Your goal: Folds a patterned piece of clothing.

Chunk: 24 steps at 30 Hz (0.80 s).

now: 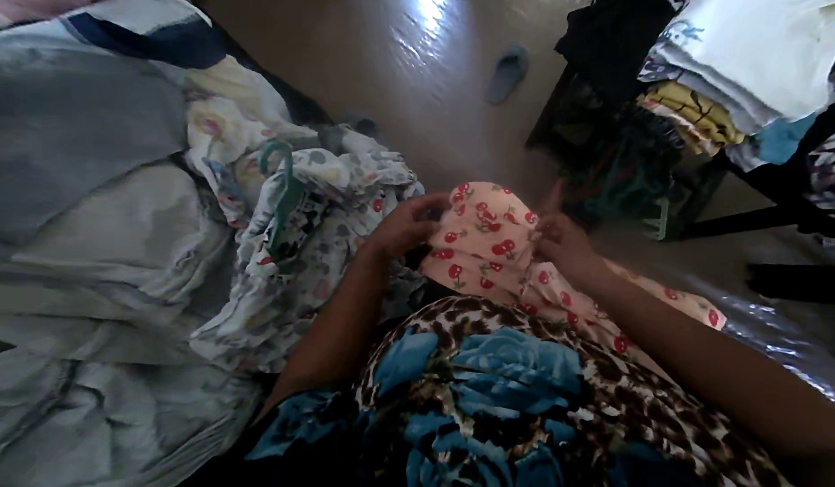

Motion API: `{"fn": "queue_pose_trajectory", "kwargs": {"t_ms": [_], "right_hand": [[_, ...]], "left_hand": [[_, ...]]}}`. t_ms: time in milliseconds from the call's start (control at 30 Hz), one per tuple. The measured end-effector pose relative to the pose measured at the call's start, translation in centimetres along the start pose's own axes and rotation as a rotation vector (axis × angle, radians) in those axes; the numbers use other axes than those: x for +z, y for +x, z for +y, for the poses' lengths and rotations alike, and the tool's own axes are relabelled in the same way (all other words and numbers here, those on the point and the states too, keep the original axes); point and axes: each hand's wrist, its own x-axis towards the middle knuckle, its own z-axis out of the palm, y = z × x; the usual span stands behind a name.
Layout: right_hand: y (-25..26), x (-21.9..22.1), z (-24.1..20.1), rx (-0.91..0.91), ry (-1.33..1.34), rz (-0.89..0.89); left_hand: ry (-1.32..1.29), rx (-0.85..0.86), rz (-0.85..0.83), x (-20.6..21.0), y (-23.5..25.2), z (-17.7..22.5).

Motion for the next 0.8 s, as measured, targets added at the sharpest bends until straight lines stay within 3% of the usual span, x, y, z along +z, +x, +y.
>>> {"fn": "queue_pose_trajectory", "kwargs": {"t_ms": [100, 233, 333, 433, 500, 600, 733, 800], "right_hand": [[0.7, -0.6, 1.1, 0.043, 0.057, 0.036], [0.3, -0.5, 1.0, -0.025, -0.01, 0.02], [0.0, -2.0, 0.7, -0.056, -0.246, -0.013], [-0.8, -6.8, 1.8, -0.056, -0.62, 0.014], [-2.5, -10.8, 4.2, 0.003, -0.743, 0.095], [-7.6, -14.8, 8.9, 0.148, -0.677, 0.292], [-12.8, -15.2, 18.5, 0.184, -0.684, 0.461], [-13.7, -14.0, 21.5, 0.148, -0.555, 0.544]], "left_hand": [[0.201, -0.22, 0.138, -0.3, 1.2, 1.4], [0.295, -0.279, 0.194, -0.3, 4.5, 2.2], [0.3, -0.325, 0.147, 0.8, 8.0, 2.0], [0.043, -0.446, 0.232, 2.0, 10.9, 1.4], [-0.052, -0.416, 0.207, 2.4, 11.8, 0.8], [-0.197, -0.334, 0.234, 2.1, 11.8, -0.4], [-0.508, -0.324, 0.467, 1.7, 10.5, -0.4], [-0.542, -0.234, 0.477, 1.7, 9.9, 0.0]]}}
